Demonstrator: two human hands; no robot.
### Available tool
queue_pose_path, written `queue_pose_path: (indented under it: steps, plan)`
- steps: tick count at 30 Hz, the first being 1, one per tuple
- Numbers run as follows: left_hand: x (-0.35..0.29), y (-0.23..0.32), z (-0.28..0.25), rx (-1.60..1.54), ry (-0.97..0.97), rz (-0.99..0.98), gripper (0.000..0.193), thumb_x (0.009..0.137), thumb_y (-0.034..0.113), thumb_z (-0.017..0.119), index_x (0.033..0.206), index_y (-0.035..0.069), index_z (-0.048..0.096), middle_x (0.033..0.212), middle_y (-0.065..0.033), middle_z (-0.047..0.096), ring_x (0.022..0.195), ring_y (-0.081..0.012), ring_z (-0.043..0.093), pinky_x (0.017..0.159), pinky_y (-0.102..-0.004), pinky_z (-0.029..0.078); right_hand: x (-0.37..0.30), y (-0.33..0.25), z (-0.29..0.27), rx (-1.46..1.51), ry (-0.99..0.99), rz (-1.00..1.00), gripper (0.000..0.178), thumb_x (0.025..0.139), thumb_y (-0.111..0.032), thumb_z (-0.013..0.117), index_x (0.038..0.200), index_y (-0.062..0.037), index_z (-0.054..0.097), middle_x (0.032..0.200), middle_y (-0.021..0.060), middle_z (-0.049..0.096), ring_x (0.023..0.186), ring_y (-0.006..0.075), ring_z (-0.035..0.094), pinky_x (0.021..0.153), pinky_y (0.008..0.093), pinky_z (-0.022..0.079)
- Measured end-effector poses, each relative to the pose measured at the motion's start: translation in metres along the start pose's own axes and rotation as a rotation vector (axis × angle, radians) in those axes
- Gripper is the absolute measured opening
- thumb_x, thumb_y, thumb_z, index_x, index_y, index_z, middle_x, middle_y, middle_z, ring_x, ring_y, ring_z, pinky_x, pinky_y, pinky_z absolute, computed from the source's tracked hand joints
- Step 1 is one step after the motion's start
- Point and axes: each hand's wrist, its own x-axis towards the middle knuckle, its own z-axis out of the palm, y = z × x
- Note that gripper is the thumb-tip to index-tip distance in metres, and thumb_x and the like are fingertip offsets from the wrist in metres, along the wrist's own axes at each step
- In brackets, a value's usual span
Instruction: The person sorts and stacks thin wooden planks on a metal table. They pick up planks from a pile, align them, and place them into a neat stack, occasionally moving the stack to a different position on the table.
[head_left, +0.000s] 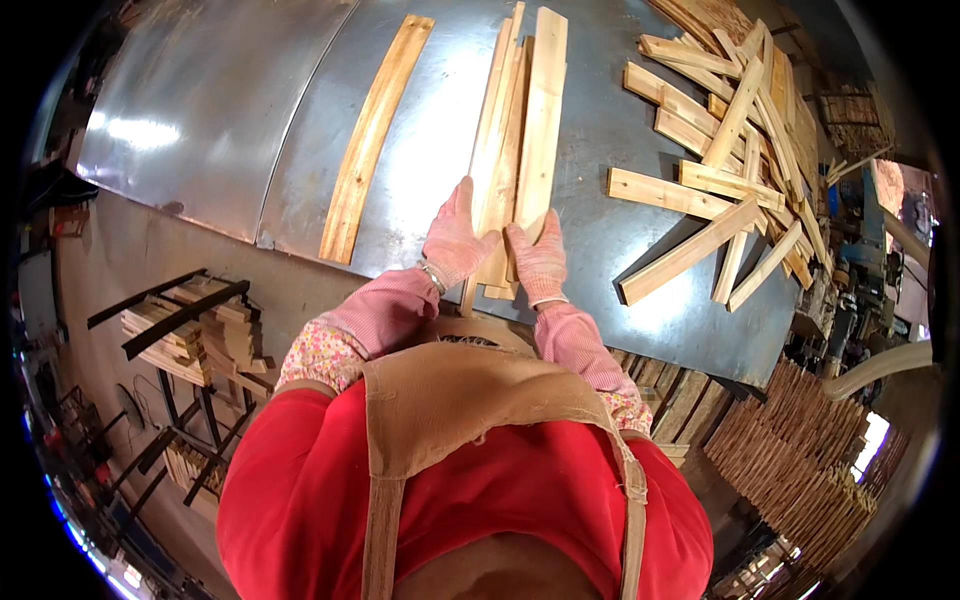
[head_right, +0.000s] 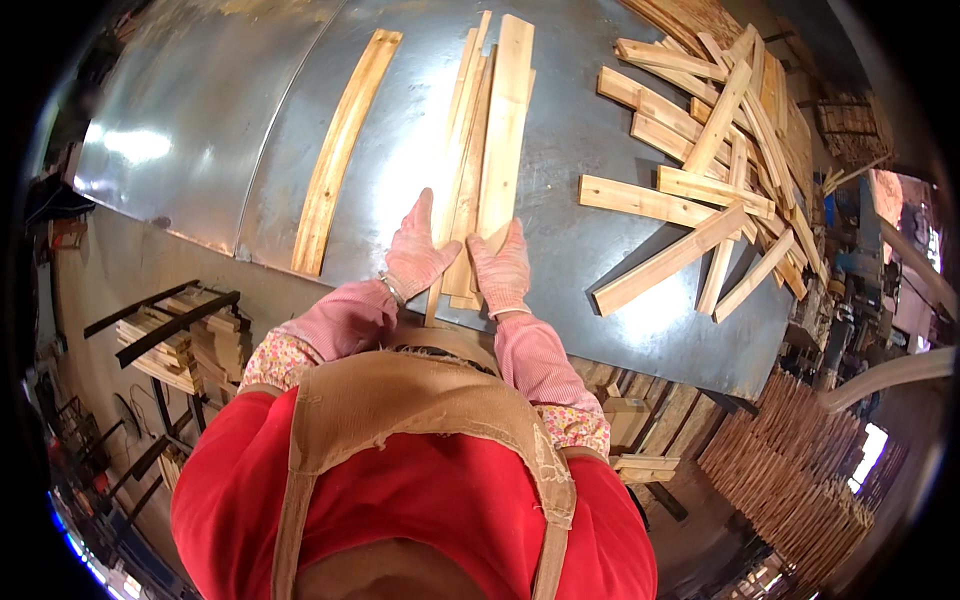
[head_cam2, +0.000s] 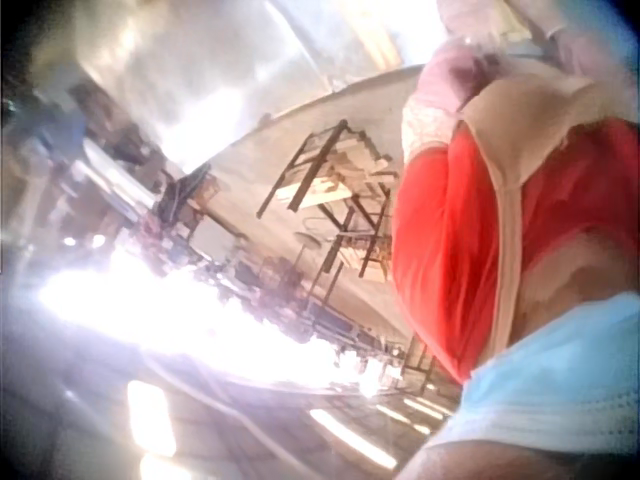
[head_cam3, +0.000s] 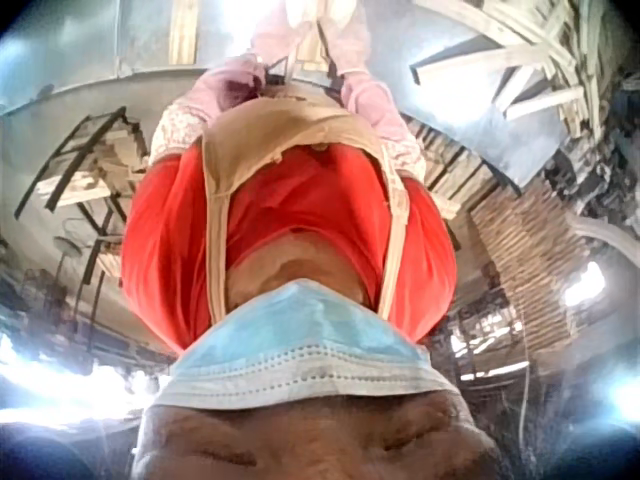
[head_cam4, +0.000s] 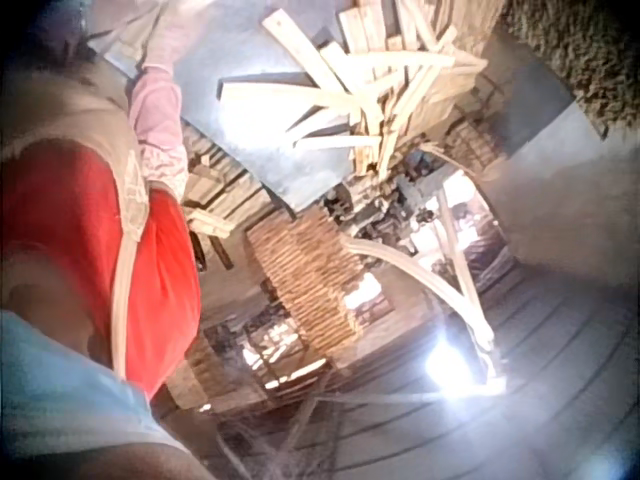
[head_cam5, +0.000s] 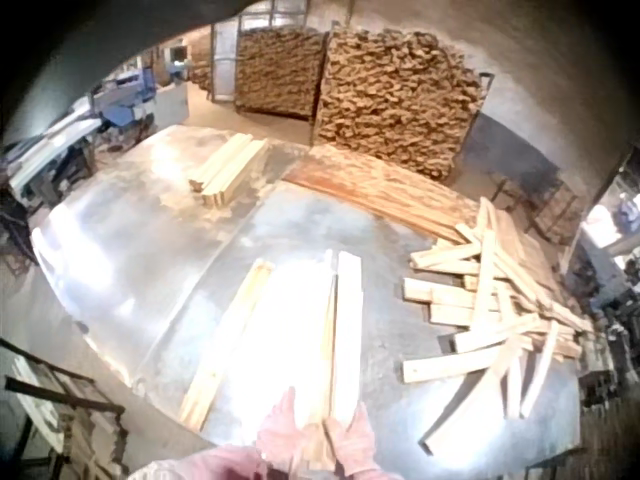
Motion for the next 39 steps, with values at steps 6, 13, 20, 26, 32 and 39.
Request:
queue_pose_path:
  steps: [6, 13, 20, 26, 32, 39]
  plan:
    - [0.001, -0.004, 0.008, -0.075, 0.053, -0.006, 0.111, 0.087, 0.035, 0.078, 0.17, 0.0, 0.014, 0.169, -0.0258, 0.032, 0.155, -0.0408, 0.035, 0.129, -0.0446, 0.03, 0.019, -0.005, 0.011, 0.266, -0.164, 0.179, 0.086, 0.096, -0.052, 0.07, 0.153, 0.007, 0.048, 0.139, 0.0314, 0.065, 0.131, 0.04, 0.063, 0.112, 0.0425, 0.046]
    - [0.004, -0.006, -0.005, -0.263, 0.018, -0.064, 0.112, 0.085, 0.028, 0.079, 0.172, 0.006, 0.012, 0.167, -0.027, 0.038, 0.151, -0.042, 0.043, 0.126, -0.043, 0.037, 0.051, -0.03, -0.002, 0.545, -0.401, 0.239, 0.089, 0.088, -0.04, 0.083, 0.15, 0.014, 0.048, 0.139, 0.0277, 0.066, 0.125, 0.0358, 0.065, 0.11, 0.0397, 0.048]
    - [-0.006, 0.0, -0.04, -0.248, -0.065, -0.237, 0.111, 0.084, 0.025, 0.08, 0.171, 0.005, 0.013, 0.163, -0.0286, 0.044, 0.144, -0.0439, 0.051, 0.122, -0.0421, 0.044, 0.034, -0.045, -0.012, 0.204, -0.182, 0.21, 0.077, 0.087, -0.033, 0.078, 0.145, 0.0108, 0.052, 0.126, 0.0269, 0.072, 0.119, 0.0358, 0.07, 0.104, 0.0408, 0.052]
    - [-0.002, -0.016, -0.028, 0.015, -0.059, -0.023, 0.081, 0.102, 0.044, 0.057, 0.167, 0.004, 0.029, 0.164, -0.0272, 0.042, 0.15, -0.0412, 0.045, 0.125, -0.0477, 0.037, -0.013, -0.077, 0.023, 0.129, -0.089, -0.074, 0.084, 0.088, -0.036, 0.083, 0.154, 0.0015, 0.046, 0.144, 0.0293, 0.059, 0.133, 0.0435, 0.058, 0.112, 0.0458, 0.047]
    - [-0.003, -0.071, -0.092, 0.677, 0.438, 0.159, 0.089, 0.093, 0.049, 0.072, 0.164, 0.006, 0.039, 0.159, -0.0206, 0.051, 0.146, -0.0367, 0.049, 0.128, -0.0472, 0.029, 0.006, -0.073, 0.009, -0.06, -0.293, 0.009, 0.102, 0.09, -0.05, 0.081, 0.164, 0.0019, 0.033, 0.155, 0.0285, 0.051, 0.143, 0.0418, 0.053, 0.118, 0.0442, 0.043]
    - [0.017, -0.121, -0.13, 0.285, 0.425, -0.253, 0.073, 0.085, 0.035, 0.079, 0.15, 0.012, 0.056, 0.145, -0.0162, 0.063, 0.134, -0.0387, 0.057, 0.115, -0.0483, 0.047, 0.027, -0.032, 0.009, 0.03, -0.21, -0.103, 0.088, 0.094, -0.048, 0.076, 0.162, -0.005, 0.04, 0.148, 0.025, 0.058, 0.139, 0.0417, 0.054, 0.117, 0.0478, 0.044]
